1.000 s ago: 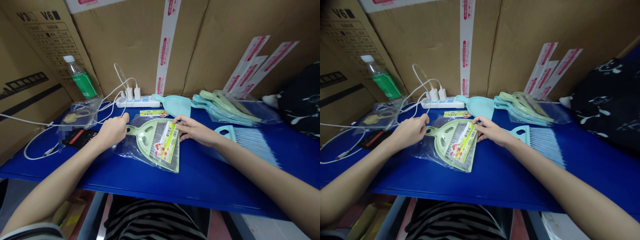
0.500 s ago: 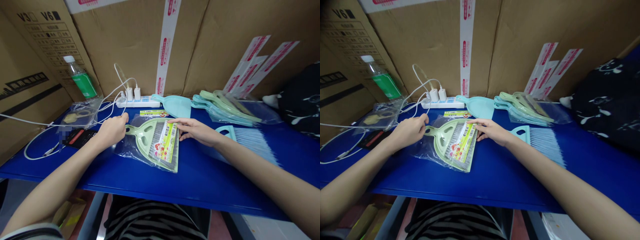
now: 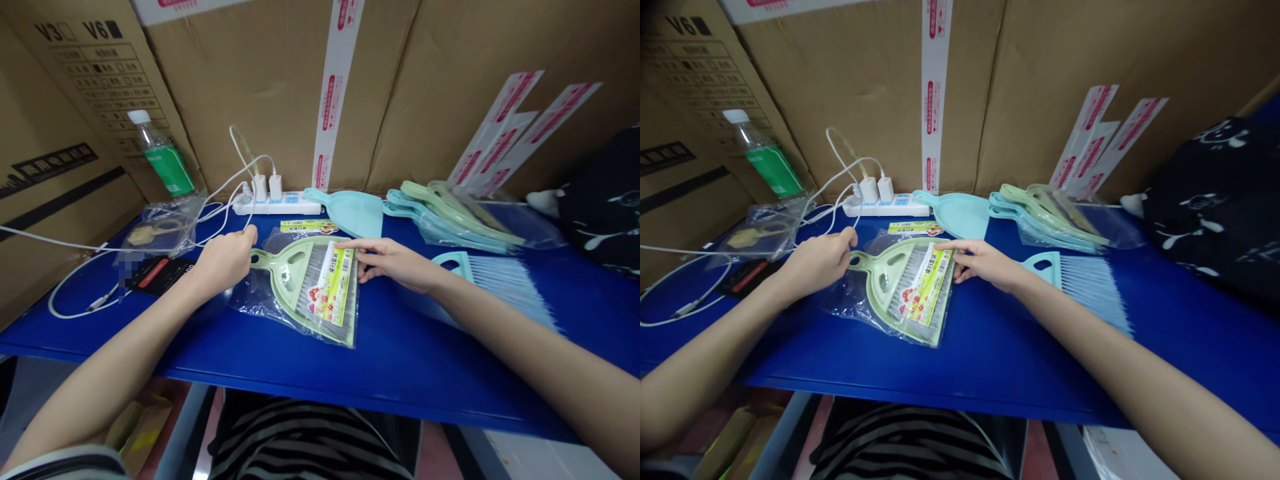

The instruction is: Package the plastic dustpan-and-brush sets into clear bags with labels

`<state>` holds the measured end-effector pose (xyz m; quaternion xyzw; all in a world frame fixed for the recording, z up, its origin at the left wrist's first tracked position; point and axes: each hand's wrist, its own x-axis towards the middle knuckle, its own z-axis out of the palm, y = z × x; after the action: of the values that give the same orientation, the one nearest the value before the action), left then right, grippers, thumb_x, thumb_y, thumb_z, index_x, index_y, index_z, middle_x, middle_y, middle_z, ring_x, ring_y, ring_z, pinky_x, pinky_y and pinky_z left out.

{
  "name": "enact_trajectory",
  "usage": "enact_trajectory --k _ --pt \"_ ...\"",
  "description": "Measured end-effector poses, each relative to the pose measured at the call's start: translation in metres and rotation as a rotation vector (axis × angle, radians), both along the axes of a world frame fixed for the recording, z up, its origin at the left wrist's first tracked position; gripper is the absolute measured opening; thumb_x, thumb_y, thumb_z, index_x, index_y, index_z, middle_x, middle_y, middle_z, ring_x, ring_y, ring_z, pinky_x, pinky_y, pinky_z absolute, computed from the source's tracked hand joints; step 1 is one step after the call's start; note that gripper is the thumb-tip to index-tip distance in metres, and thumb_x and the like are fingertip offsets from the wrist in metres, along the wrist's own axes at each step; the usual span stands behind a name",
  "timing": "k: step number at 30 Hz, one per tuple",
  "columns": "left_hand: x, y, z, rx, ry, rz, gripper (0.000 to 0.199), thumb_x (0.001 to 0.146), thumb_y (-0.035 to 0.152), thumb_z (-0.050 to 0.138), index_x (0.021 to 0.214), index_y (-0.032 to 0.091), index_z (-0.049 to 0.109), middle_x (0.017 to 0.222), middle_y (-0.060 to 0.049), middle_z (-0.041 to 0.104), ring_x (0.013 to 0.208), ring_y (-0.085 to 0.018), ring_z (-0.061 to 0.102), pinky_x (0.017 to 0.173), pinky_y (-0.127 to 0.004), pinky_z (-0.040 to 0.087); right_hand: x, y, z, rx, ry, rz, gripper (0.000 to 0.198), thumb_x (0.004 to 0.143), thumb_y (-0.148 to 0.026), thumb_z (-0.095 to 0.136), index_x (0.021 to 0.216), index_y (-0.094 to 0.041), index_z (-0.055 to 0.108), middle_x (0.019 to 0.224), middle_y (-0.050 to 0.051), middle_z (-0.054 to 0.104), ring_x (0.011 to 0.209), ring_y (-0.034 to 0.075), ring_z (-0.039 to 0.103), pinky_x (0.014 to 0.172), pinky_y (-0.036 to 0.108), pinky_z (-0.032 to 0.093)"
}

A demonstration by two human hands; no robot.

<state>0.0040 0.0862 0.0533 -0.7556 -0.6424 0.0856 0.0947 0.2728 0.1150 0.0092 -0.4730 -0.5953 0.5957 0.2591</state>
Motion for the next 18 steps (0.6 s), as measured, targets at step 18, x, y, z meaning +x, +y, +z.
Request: enact_trajectory --k 18 --pt "-0.0051 0.0044 -0.0009 0.041 0.064 0.086 0.037 0.084 0.008 0.034 0.117 0.014 0.050 0.101 -0.015 0.068 0.089 -0.032 0.068 0.071 -0.038 0.052 0.0011 -0.0019 0.0037 0.044 -0.035 0.013 0.018 0.072 -0.009 0.055 0.081 -0.023 0.049 0.057 -0.006 0.053 0.053 0.009 0.059 0.053 0.022 0.054"
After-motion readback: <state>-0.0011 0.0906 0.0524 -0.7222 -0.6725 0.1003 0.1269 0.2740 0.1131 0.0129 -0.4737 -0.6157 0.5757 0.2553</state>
